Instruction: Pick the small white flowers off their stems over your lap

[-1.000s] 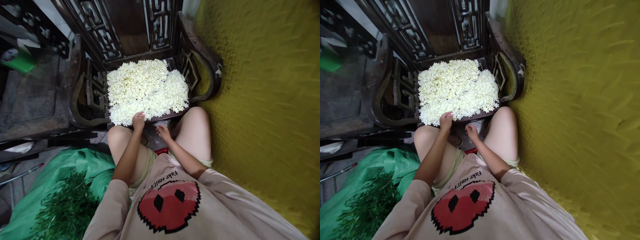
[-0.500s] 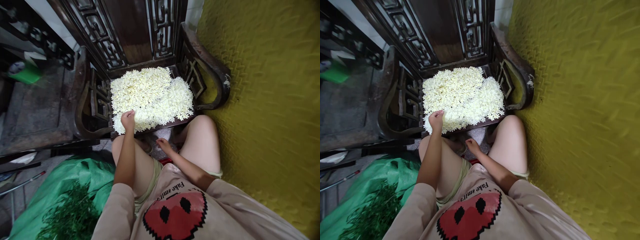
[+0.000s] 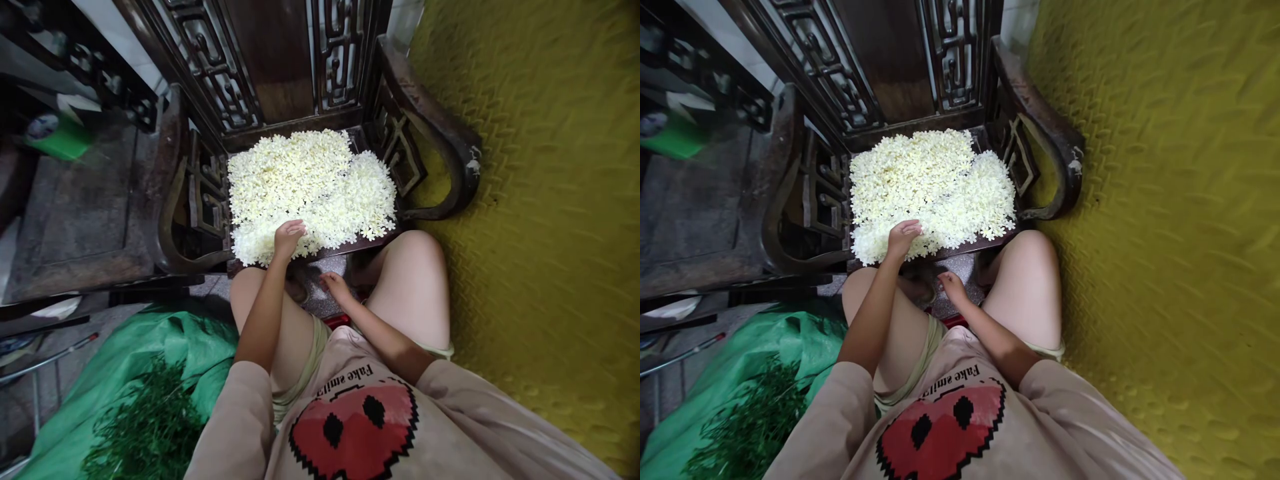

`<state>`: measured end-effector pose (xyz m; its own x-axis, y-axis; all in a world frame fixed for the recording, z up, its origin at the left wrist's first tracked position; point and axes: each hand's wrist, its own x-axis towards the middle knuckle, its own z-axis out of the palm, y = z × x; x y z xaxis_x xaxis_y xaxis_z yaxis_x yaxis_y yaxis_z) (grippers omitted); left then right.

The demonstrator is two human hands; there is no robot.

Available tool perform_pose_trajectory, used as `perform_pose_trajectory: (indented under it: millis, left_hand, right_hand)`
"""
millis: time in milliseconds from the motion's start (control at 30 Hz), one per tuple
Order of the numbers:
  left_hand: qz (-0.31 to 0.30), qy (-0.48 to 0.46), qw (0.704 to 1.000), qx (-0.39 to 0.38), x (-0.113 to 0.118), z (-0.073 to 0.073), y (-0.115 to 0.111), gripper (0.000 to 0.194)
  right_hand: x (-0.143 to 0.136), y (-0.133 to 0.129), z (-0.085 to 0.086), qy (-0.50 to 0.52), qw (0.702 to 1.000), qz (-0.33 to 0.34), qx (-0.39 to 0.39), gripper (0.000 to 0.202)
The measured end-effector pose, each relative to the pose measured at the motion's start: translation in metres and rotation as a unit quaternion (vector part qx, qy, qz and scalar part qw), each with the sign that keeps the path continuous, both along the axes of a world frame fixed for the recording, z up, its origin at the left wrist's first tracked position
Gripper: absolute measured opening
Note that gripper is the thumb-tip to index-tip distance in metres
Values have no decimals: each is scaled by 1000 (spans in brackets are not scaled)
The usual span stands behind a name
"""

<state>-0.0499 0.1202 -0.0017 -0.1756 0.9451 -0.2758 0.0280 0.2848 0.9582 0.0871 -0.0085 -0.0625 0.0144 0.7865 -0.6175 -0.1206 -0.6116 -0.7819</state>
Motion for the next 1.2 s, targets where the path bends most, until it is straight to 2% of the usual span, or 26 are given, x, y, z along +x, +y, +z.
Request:
perform_pose_trajectory:
  millis: [100,200,333,467,633,800,900,1000,1200]
  left_hand:
    - [-26,43,999,-9,7,-3,-2,28]
    - [-30,60,997,-23,10,-4,-3,30]
    - [-30,33,999,-31,12,-5,-5,28]
    - [-14,31,999,-35,12,-6,-6,22]
    - [12,12,999,-28,10,-10,-5,28]
    - [12,-53,994,-94,5,-11,-4,8]
    - [10,-89,989,-116,4,-8,-4,19]
    - [19,-75,992,-101,3,-6,-4,28]
    - [41,-54,995,-67,2,-6,-2,30]
  right_hand:
    - [1,2,0,-1,1000,-20,11,12]
    - [-2,0,-1,1,1000,5,-13,10]
    - [-5,-2,-1,5,998,49,-36,9]
    - [-4,-2,-1,-7,999,46,-16,10]
    - [-4,-3,-2,-19,998,60,-8,11]
    - [-5,-5,-2,-16,998,66,-6,11]
    - [-6,-6,-2,-14,997,70,-11,11]
    - [-7,-7,-3,-18,997,75,-9,11]
    - [-8,-8,-5,-16,997,78,-8,10]
